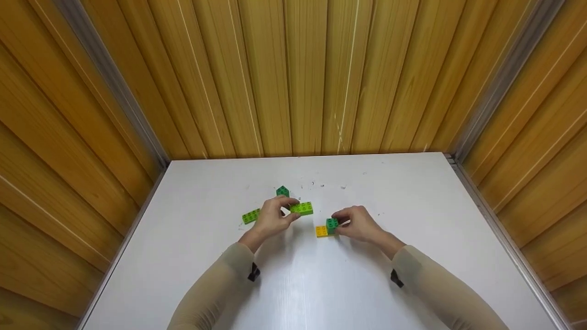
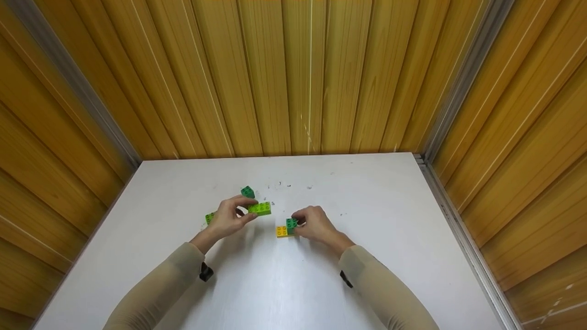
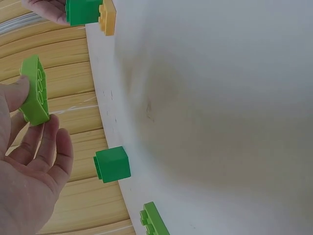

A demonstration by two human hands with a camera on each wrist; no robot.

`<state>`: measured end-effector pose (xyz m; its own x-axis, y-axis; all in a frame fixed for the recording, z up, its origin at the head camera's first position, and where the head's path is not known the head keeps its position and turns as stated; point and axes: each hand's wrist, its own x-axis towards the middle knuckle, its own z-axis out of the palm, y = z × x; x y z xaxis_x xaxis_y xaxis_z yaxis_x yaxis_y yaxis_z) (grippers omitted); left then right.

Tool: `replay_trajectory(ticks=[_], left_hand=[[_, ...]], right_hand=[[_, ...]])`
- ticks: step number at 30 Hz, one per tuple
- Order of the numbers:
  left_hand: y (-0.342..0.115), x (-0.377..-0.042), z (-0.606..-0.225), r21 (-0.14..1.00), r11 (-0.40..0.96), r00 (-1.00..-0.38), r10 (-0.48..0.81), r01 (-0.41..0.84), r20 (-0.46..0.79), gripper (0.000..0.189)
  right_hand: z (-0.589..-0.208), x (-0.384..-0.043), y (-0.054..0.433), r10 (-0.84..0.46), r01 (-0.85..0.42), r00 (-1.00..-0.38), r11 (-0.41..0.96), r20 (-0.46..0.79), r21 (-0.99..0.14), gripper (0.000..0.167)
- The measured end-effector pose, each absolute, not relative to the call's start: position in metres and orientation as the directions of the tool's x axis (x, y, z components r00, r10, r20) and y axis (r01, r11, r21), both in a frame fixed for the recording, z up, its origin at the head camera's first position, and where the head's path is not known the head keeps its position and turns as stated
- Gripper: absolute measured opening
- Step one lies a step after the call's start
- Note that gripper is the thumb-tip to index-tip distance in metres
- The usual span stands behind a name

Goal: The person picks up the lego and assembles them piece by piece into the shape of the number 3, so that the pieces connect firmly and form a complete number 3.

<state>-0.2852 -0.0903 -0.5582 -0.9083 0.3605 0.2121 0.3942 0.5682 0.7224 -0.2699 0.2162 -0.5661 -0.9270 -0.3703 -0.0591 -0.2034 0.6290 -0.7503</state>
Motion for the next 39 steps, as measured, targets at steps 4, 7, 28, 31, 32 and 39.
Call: replay_trajectory(ticks=[4, 7, 28, 31, 32, 39], left_hand=[[-0.085, -0.282, -0.559, 0.746, 0.56, -0.916, 0.364, 0.361, 0.17, 0.033], [-0.08, -0.281, -0.558, 0.758, 0.548, -0.916, 0.369, 0.352, 0.159, 0.033], [-0.046, -0.284, -0.56, 0.726, 0.541, -0.871, 0.463, 0.424, 0.163, 0.034], [-0.041, -0.283, -0.563, 0.733, 0.547, -0.876, 0.462, 0.404, 0.138, 0.035], [-0.039, -0.283, -0.563, 0.736, 0.548, -0.878, 0.461, 0.397, 0.131, 0.036], [-0.034, -0.282, -0.567, 0.741, 0.551, -0.882, 0.458, 0.383, 0.114, 0.036]], right_hand=[[-0.568, -0.269, 0.217, -0.381, -0.219, -0.923, 0.629, -0.049, -0.746, 0.042], [-0.566, -0.27, 0.218, -0.379, -0.235, -0.925, 0.634, -0.031, -0.737, 0.045], [-0.547, -0.275, 0.222, -0.434, -0.323, -0.893, 0.442, 0.116, -0.837, 0.053], [-0.55, -0.276, 0.224, -0.438, -0.32, -0.891, 0.423, 0.118, -0.847, 0.048], [-0.551, -0.276, 0.225, -0.437, -0.321, -0.891, 0.422, 0.119, -0.848, 0.046], [-0.556, -0.277, 0.227, -0.447, -0.332, -0.886, 0.426, 0.123, -0.842, 0.039]])
